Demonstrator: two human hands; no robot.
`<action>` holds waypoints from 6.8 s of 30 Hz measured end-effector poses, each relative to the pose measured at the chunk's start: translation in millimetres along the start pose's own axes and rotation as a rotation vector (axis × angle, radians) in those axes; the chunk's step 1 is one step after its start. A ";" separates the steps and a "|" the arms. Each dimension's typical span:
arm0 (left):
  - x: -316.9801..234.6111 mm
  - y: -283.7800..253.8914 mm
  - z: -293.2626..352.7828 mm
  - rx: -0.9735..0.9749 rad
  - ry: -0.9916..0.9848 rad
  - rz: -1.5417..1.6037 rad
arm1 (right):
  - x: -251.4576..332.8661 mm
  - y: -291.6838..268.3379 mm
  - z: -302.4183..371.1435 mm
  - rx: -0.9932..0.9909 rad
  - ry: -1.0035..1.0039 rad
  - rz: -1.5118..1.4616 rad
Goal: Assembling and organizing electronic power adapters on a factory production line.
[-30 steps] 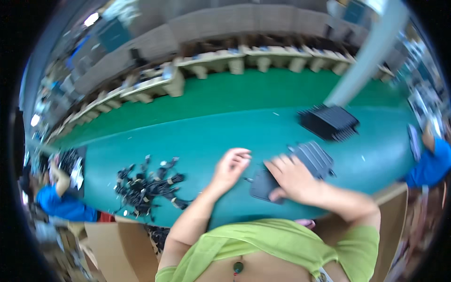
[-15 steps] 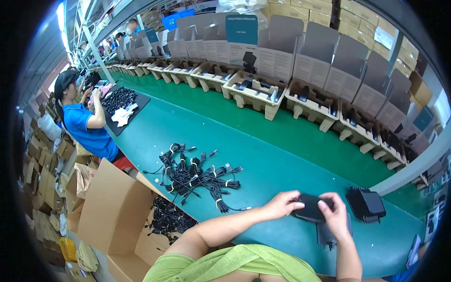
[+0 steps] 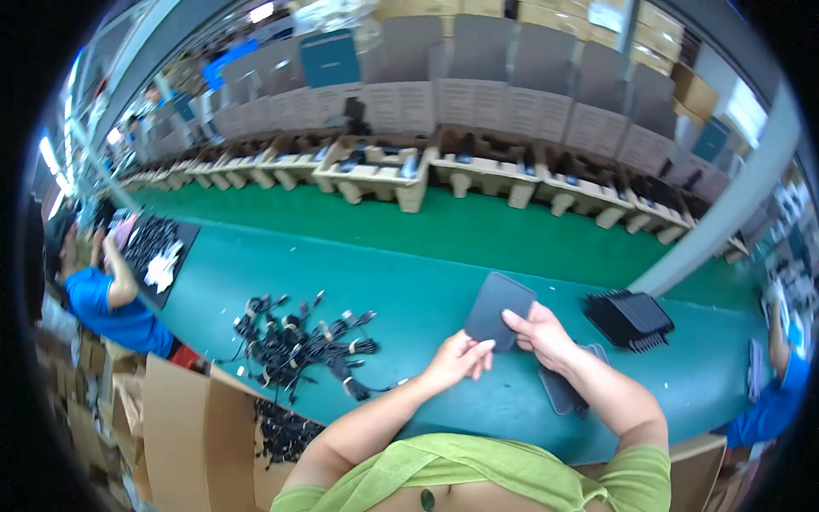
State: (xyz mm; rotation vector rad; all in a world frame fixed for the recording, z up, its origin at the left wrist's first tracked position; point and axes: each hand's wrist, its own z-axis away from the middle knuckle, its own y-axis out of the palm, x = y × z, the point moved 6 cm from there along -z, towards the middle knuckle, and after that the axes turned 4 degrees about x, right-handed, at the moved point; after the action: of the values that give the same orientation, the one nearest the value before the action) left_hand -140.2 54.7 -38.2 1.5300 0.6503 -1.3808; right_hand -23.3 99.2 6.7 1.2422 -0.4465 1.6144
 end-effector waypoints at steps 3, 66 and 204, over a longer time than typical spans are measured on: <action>9.0 -1.9 1.6 -0.003 -0.015 -0.105 | 38.0 -10.5 -13.2 -0.044 -0.225 0.211; 44.8 -25.5 -17.7 0.035 0.062 -0.217 | -28.1 269.1 -90.1 0.624 -1.008 1.591; 17.5 -106.8 16.3 -0.405 0.138 -0.003 | 188.0 -241.0 -176.0 -0.812 -0.441 1.235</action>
State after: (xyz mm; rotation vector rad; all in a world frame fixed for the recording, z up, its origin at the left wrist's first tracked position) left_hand -235.8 81.1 -84.4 1.3014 0.9543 -1.0706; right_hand 103.7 427.0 35.0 0.6181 -2.2112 1.7054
